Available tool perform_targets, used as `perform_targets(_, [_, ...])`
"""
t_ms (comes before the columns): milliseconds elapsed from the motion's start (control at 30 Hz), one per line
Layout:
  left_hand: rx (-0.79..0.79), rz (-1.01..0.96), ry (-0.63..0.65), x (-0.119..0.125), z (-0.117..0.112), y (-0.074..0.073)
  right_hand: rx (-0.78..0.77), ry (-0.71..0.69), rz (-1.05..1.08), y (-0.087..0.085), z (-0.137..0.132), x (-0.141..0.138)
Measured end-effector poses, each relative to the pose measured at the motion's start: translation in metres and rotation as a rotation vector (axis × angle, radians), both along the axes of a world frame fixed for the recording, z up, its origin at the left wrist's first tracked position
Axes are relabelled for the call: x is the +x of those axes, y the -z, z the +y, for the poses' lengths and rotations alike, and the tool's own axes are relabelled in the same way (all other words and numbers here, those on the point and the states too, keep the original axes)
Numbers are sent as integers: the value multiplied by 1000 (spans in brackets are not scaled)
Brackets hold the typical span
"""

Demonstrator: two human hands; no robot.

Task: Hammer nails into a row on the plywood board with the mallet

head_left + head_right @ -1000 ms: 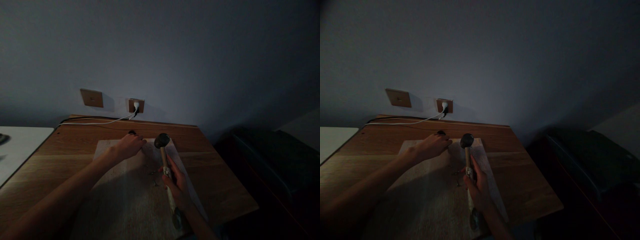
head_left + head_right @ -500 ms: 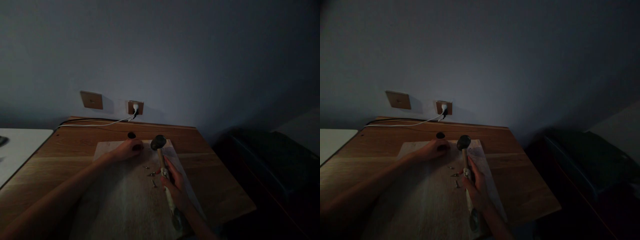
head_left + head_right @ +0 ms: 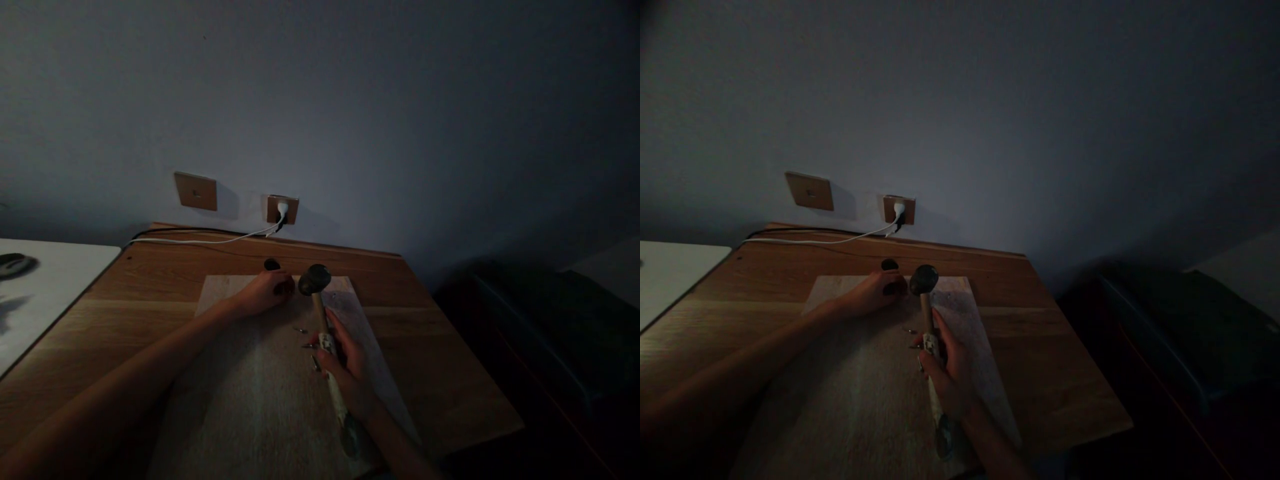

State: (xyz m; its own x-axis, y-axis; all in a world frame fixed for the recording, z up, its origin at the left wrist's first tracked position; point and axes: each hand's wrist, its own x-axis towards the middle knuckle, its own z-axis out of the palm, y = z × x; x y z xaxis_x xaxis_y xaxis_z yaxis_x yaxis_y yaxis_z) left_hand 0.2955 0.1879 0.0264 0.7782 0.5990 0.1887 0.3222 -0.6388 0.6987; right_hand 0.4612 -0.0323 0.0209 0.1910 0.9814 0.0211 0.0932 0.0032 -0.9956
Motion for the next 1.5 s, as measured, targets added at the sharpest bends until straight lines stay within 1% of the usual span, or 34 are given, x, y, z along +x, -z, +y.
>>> perform_targets(200, [3, -2, 47, -2, 0, -3, 20, -49, -50, -2, 0, 0])
perform_targets(300, [52, 33, 20, -2, -1, -3, 21, -76, -73, 0, 0, 1])
perform_targets(400, [74, 63, -14, 0, 0, 0, 2, -103, -102, 1, 0, 2])
perform_targets(533, [46, 50, -13, 1, 2, 6, 40, -87, -145, 1, -1, 3])
perform_targets(633, [41, 45, 3, 2, 3, 7, 40, -91, -135, 2, -2, 2])
perform_targets(733, [62, 51, 3, 1, 2, 6, 37, -99, -110, 4, -2, 2])
perform_targets(833, [74, 51, -2, 0, 0, 4, 49, -80, -129, 5, -2, 1])
perform_targets(1033, [105, 88, -24, 1, -3, 1, 23, -62, -129, 5, -1, 2])
perform_targets(1200, [143, 77, 1, 1, -3, 1, 27, -59, -145, 7, -2, 3])
perform_targets(1400, [128, 79, -1, 2, -1, 3, 34, -82, -166, 5, -2, 3])
perform_targets(1500, [108, 89, -18, 1, -1, 3, 36, -71, -161, 4, -2, 3])
